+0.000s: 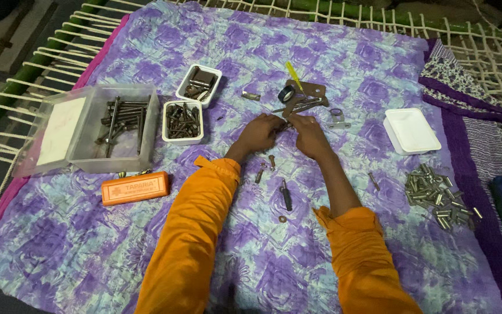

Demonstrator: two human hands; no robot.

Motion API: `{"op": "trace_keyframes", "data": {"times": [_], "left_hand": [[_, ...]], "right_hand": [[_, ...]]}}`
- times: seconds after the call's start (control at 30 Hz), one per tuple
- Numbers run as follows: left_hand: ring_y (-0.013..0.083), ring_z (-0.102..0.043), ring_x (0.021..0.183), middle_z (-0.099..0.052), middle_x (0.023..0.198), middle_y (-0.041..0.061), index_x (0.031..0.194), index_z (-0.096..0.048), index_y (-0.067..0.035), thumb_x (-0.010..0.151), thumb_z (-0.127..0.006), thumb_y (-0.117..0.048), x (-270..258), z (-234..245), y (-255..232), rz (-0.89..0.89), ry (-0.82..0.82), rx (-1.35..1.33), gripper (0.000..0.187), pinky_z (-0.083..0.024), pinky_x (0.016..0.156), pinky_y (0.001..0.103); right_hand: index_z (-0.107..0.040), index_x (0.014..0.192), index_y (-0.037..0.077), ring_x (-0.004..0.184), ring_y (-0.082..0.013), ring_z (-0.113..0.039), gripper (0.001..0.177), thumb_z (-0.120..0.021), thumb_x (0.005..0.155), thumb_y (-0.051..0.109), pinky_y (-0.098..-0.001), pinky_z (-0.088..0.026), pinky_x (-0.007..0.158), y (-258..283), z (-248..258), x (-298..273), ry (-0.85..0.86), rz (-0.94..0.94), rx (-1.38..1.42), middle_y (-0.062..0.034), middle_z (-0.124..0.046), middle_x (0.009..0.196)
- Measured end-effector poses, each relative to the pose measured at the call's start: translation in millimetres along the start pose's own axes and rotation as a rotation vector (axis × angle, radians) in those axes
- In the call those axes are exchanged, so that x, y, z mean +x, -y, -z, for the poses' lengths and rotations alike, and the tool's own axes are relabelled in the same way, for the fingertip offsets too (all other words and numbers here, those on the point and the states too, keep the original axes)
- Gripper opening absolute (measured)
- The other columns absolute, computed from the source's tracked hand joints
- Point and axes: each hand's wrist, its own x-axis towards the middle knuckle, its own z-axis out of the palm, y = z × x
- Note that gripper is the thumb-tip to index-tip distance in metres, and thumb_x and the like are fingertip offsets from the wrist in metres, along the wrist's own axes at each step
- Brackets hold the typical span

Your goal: The person assembles small metal lock components on a purple patterned cloth. They pick up screws, pins, and lock bodies from containers and the cloth, then fit the pieces together by hand.

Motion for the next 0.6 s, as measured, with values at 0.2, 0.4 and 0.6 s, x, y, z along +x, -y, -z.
{"op": "trace_keyframes", "data": {"times": [0.2, 0.4, 0.6], "left_hand": [[0.0346, -0.063, 0.106, -0.074, 0.112, 0.009, 0.114, -0.073, -0.01, 0.078, -0.064, -0.011, -1, 6, -6, 0.04, 0.028, -0.061, 0.037, -0.049, 0.096, 0.044], [0.0354, -0.066, 0.096, -0.075, 0.1, 0.012, 0.112, -0.074, -0.012, 0.079, -0.071, -0.018, 5, 17, -15, 0.123, 0.066, -0.164, 0.034, -0.052, 0.088, 0.045], [0.0307, -0.073, 0.087, -0.077, 0.097, 0.011, 0.107, -0.075, -0.012, 0.087, -0.072, -0.017, 2, 10, -9, 0.069, 0.003, -0.266, 0.021, -0.056, 0.077, 0.041]], "right_hand": [[-0.07, 0.114, 0.005, 0.104, -0.0377, -0.065, 0.03, -0.061, 0.086, 0.001, -0.0457, -0.053, 0.093, 0, 10, 1, 0.067, -0.039, 0.084, -0.0172, -0.069, 0.11], [-0.071, 0.11, 0.005, 0.09, -0.0333, -0.066, 0.026, -0.066, 0.084, 0.003, -0.0418, -0.053, 0.081, 5, 22, 4, 0.119, -0.126, 0.15, -0.0155, -0.068, 0.101], [-0.071, 0.106, 0.006, 0.077, -0.0258, -0.066, 0.026, -0.077, 0.082, 0.012, -0.0366, -0.054, 0.072, 12, 26, 4, 0.172, -0.168, 0.223, -0.0119, -0.067, 0.094]]}}
